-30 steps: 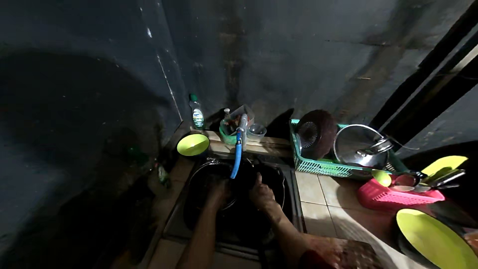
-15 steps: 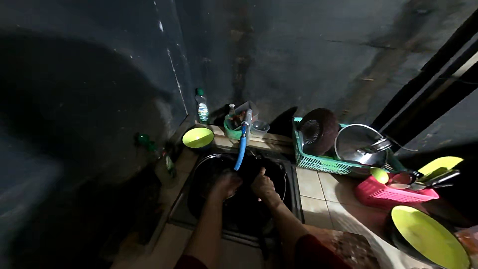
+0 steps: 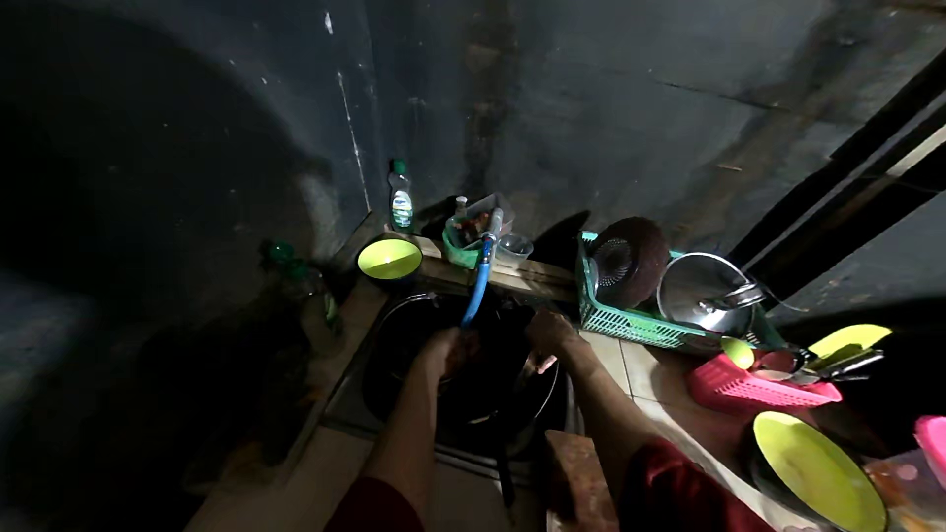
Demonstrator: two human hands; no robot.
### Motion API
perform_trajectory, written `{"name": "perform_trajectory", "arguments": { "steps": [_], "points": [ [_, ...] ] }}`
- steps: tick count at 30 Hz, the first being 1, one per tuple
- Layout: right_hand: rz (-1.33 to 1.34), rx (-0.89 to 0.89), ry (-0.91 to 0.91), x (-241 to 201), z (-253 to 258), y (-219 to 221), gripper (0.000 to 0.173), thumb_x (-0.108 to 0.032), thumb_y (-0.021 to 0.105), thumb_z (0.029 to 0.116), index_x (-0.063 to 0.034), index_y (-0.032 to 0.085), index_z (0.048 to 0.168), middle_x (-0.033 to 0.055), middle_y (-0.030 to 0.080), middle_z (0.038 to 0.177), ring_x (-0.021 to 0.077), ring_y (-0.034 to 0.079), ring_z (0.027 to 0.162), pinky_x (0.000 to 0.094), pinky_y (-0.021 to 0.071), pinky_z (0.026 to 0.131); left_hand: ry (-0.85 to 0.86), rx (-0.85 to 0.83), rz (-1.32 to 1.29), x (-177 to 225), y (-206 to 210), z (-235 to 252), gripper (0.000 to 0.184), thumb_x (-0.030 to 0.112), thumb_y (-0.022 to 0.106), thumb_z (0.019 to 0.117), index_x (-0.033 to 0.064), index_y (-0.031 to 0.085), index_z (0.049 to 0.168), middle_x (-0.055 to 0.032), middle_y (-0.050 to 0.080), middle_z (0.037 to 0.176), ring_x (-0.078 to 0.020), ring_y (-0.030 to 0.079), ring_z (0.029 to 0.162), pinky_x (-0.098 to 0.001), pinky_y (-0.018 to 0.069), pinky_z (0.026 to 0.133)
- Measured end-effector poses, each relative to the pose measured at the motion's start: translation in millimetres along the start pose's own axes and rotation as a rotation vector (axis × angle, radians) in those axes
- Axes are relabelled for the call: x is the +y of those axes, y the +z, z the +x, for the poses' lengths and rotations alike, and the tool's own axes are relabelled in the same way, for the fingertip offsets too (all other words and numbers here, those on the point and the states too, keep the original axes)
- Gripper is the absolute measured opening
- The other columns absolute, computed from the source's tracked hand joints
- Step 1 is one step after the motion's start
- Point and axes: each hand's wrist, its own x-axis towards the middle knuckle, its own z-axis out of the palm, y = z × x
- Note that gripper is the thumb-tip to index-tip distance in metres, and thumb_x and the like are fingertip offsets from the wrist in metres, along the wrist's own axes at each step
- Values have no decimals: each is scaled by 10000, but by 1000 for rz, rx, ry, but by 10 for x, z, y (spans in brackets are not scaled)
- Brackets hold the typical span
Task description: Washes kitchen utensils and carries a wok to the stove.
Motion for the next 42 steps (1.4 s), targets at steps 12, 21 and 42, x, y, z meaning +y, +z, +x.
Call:
{"name": "perform_trajectory", "arguments": {
  "steps": [12, 21, 42],
  "points": [
    [248, 42, 16, 192, 165, 155, 341, -233, 545, 1026, 3, 621, 1260, 235, 685, 1108, 338, 722, 901, 542, 599, 795, 41, 325, 715, -39, -266, -11, 500, 293, 633, 996, 1, 573, 1396, -235, 560, 1420, -369, 539, 1326, -549, 427, 1109],
    [295, 49, 12, 246, 142, 255, 307, -196, 534, 1038, 18, 604, 1247, 215, 698, 995, 276, 716, 713, 460, 610, 672, 301, 77, 343, -44, 21, -344, 377, 277, 471, 1094, 2, 626, 1301, -221, 653, 1258, -334, 648, 1150, -517, 515, 1001],
    [-189, 260, 97, -179, -857, -417, 422, -206, 552, 1030, 69, 490, 1345, 273, 635, 1205, 406, 686, 1052, 566, 558, 845, -175, -406, 455, -823, 6, -1112, 717, 583, 231, 1085, 17, 632, 1265, -156, 714, 1055, -245, 726, 860, -422, 601, 780]
  ]
}}
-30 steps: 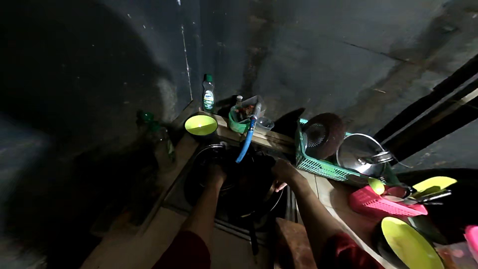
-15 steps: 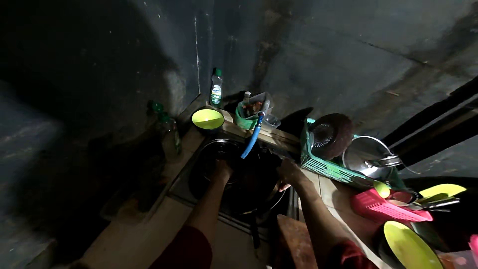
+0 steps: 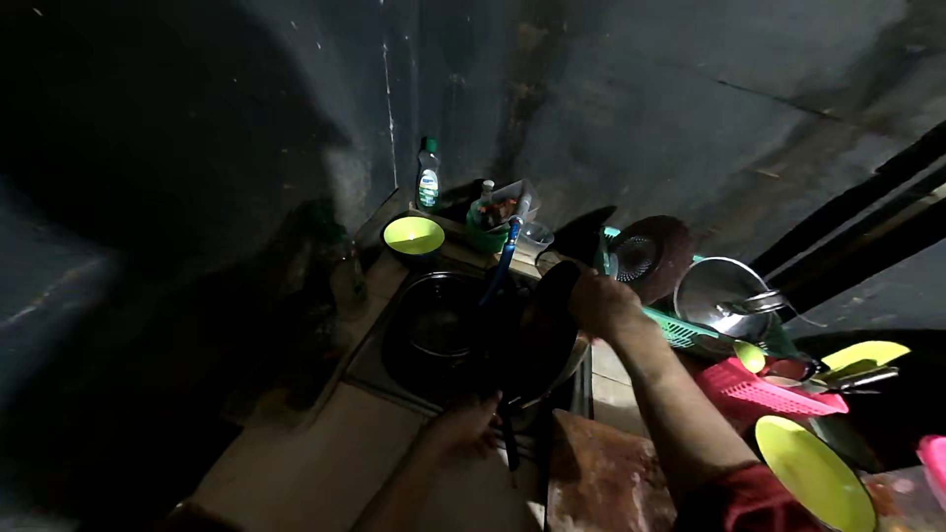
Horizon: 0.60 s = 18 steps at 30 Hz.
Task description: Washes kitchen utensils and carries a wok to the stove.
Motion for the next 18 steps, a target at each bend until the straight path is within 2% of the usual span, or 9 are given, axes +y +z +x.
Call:
{"name": "perform_trajectory", "arguments": {
  "steps": [2, 3, 5, 7, 9, 12, 14, 15, 18],
  "points": [
    [173, 71, 28, 302, 12, 24, 325, -215, 512, 1048, 33, 539, 1256, 237, 682, 1031, 359, 724, 848, 534, 589, 748, 35, 7, -125, -54, 21, -72, 717, 588, 231, 1083, 21, 635, 1252, -149, 719, 1020, -243, 727, 855, -412, 601, 770],
    [274, 114, 27, 464, 33, 113, 324, -227, 511, 1051, 32, 554, 1240, 241, 687, 971, 361, 723, 774, 545, 595, 707, 48, 64, -162, -73, -37, -121, 687, 569, 249, 1089, 22, 629, 1260, -152, 715, 1024, -249, 724, 862, -416, 600, 775],
    [389, 168, 1, 673, 83, 323, 359, -249, 505, 1064, 38, 546, 1277, 244, 685, 907, 353, 710, 692, 550, 594, 655, 45, 259, -266, -100, -260, -208, 606, 503, 321, 1102, 14, 568, 1361, -206, 686, 1145, -309, 709, 958, -463, 587, 834],
    [377, 181, 5, 667, 103, 472, 387, -255, 488, 1075, 18, 505, 1348, 263, 684, 941, 383, 720, 742, 572, 596, 684, 36, 502, -440, -124, -458, -214, 570, 456, 394, 1099, 41, 421, 1488, -278, 612, 1280, -387, 679, 1043, -516, 566, 873],
    [291, 181, 13, 528, 98, 531, 425, -256, 470, 1078, -16, 472, 1429, 284, 686, 1029, 438, 717, 885, 613, 577, 761, 31, 652, -622, -123, -551, -74, 666, 446, 458, 1084, 105, 205, 1596, -316, 521, 1375, -430, 654, 1091, -539, 568, 884],
    [184, 149, 9, 299, 124, 568, 462, -245, 455, 1074, -25, 437, 1480, 295, 675, 1136, 469, 685, 1036, 627, 547, 824, 57, 840, -659, -88, -528, 293, 840, 449, 590, 1027, 140, 88, 1626, -313, 472, 1442, -436, 647, 1118, -558, 579, 873],
    [136, 115, 2, 176, 219, 611, 460, -233, 450, 1071, -10, 425, 1473, 282, 667, 1158, 453, 684, 1055, 595, 559, 830, 52, 937, -605, -64, -552, 473, 896, 446, 629, 1004, 134, 68, 1629, -314, 470, 1454, -447, 633, 1148, -583, 567, 887],
    [131, 103, -2, 133, 290, 658, 456, -229, 468, 1063, -10, 432, 1463, 274, 670, 1157, 444, 688, 1054, 584, 564, 827, 22, 926, -629, -62, -548, 524, 887, 450, 622, 1005, 118, 81, 1625, -309, 477, 1447, -440, 626, 1159, -576, 565, 892],
    [142, 42, -21, 64, 525, 798, 484, -211, 523, 1041, -4, 418, 1466, 266, 660, 1196, 432, 681, 1081, 577, 564, 847, -39, 686, -929, -1, -391, 538, 734, 474, 506, 1055, 84, 188, 1589, -293, 509, 1410, -407, 630, 1135, -523, 568, 876]
  ]
}}
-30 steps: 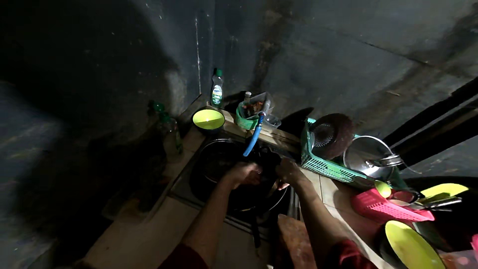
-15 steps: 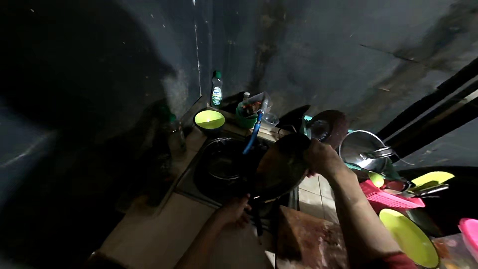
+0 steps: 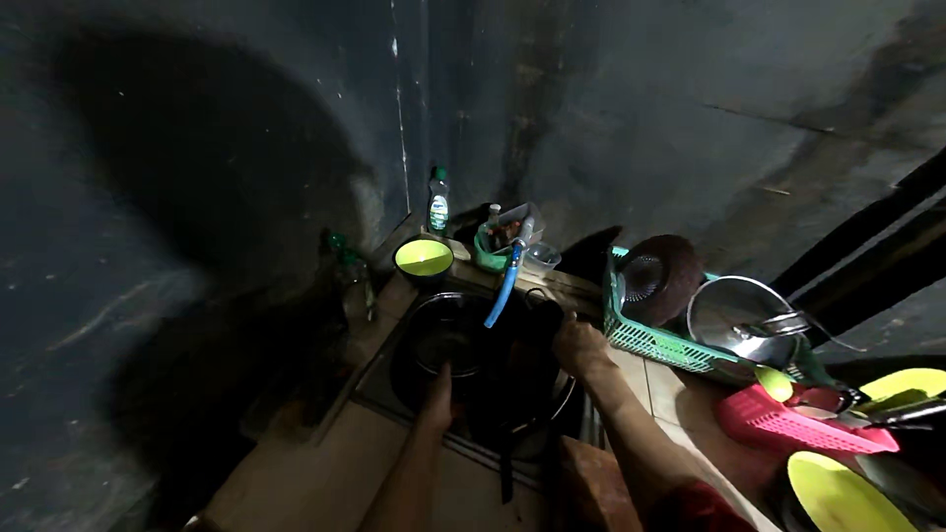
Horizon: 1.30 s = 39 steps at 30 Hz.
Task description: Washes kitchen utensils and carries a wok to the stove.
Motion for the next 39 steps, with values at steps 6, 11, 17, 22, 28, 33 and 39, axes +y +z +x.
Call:
{"name": "perform_trajectory", "arguments": {
  "steps": [6, 11, 17, 22, 28, 33, 39],
  "points": [
    [67, -96, 22, 36, 311, 94, 459, -178, 566, 1015, -5, 451, 1424, 249, 642, 1249, 402, 678, 1106, 556, 566, 874, 19, 145, -299, -39, 395, -6, 623, 240, 558, 1057, 47, 253, 1564, -299, 443, 1468, -444, 608, 1160, -551, 572, 869],
    [116, -157, -14, 139, 389, 17, 529, -211, 614, 984, -1, 455, 1441, 255, 637, 1255, 398, 668, 1110, 570, 550, 891, 180, 214, -157, 59, 88, 23, 590, 217, 507, 1076, 89, 244, 1589, -289, 437, 1476, -453, 553, 1234, -616, 535, 903],
    [201, -236, -4, 176, 492, 194, 536, -178, 638, 961, -10, 424, 1424, 224, 645, 1208, 347, 701, 1025, 501, 586, 828, 255, 230, 173, 449, -31, 16, 545, 288, 575, 1047, 131, 394, 1537, -288, 549, 1341, -441, 649, 1041, -596, 578, 759],
    [314, -223, -25, 285, 460, 373, 511, -210, 562, 1019, -34, 411, 1474, 231, 656, 1214, 370, 691, 1078, 520, 575, 877, 247, 167, 497, 839, -18, -109, 452, 309, 550, 1048, 114, 495, 1452, -247, 600, 1224, -383, 653, 969, -576, 570, 749],
    [346, -220, -12, 383, 451, 475, 502, -215, 500, 1039, -48, 406, 1503, 227, 644, 1291, 386, 655, 1180, 556, 544, 949, 271, 92, 697, 1134, 99, -205, 505, 250, 635, 985, 134, 520, 1462, -244, 572, 1323, -407, 597, 1155, -621, 533, 875],
    [381, -203, -4, 435, 444, 649, 483, -229, 438, 1065, -56, 401, 1514, 217, 662, 1268, 371, 665, 1174, 529, 549, 954, 318, 62, 812, 1407, 127, -487, 570, 170, 651, 951, 204, 486, 1496, -232, 574, 1323, -426, 615, 1088, -618, 542, 788],
    [412, -170, 22, 449, 373, 687, 473, -275, 419, 1076, -73, 414, 1503, 202, 676, 1248, 362, 672, 1165, 525, 545, 961, 389, 44, 843, 1702, 22, -752, 530, 186, 652, 968, 195, 509, 1478, -222, 552, 1375, -462, 580, 1162, -680, 516, 815]
  ]
}}
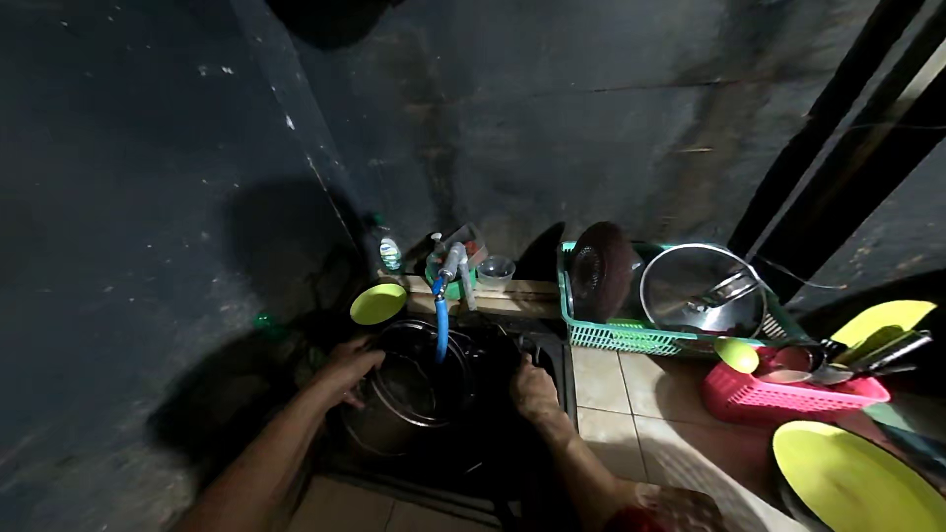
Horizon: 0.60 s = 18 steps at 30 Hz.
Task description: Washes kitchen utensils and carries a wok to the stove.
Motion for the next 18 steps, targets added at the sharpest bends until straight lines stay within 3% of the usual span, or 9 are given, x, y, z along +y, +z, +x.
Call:
{"name": "perform_trajectory", "arguments": {
  "steps": [3, 8, 12, 15, 18],
  "points": [
    [66, 43, -2, 120, 74, 102, 509, -339, 475, 1068, -96, 431, 1512, 200, 685, 1240, 366, 675, 1154, 534, 540, 968, -17, 18, -36, -60, -178, -29, 561, 181, 655, 966, 205, 486, 1500, -238, 553, 1365, -478, 581, 1151, -693, 512, 810],
    [236, -20, 31, 191, 63, 190, 538, -272, 509, 1049, -94, 409, 1548, 220, 627, 1355, 376, 622, 1245, 548, 491, 1040, -96, 51, -143, -209, -338, -290, 597, 154, 610, 981, 264, 420, 1536, -239, 518, 1385, -465, 577, 1138, -656, 522, 781],
    [322, -90, 34, 240, 246, 618, 573, -287, 536, 1047, -125, 380, 1574, 204, 584, 1433, 371, 585, 1303, 570, 461, 1077, -106, 61, -180, -257, -407, -481, 580, 164, 607, 993, 234, 420, 1538, -242, 544, 1338, -441, 604, 1078, -627, 536, 762],
    [386, -189, 28, 239, 330, 887, 632, -308, 558, 1046, -127, 309, 1597, 217, 573, 1429, 372, 598, 1278, 566, 490, 1047, -103, 44, -178, -276, -435, -525, 559, 191, 610, 997, 224, 436, 1527, -246, 561, 1294, -424, 619, 1029, -602, 547, 741],
    [151, -115, -5, -8, 163, 851, 704, -298, 599, 1018, -41, 264, 1581, 236, 547, 1437, 368, 588, 1293, 517, 511, 1038, -114, 34, -189, -259, -468, -540, 573, 191, 631, 984, 235, 445, 1524, -243, 576, 1281, -422, 633, 1028, -596, 560, 741]
  ]
}}
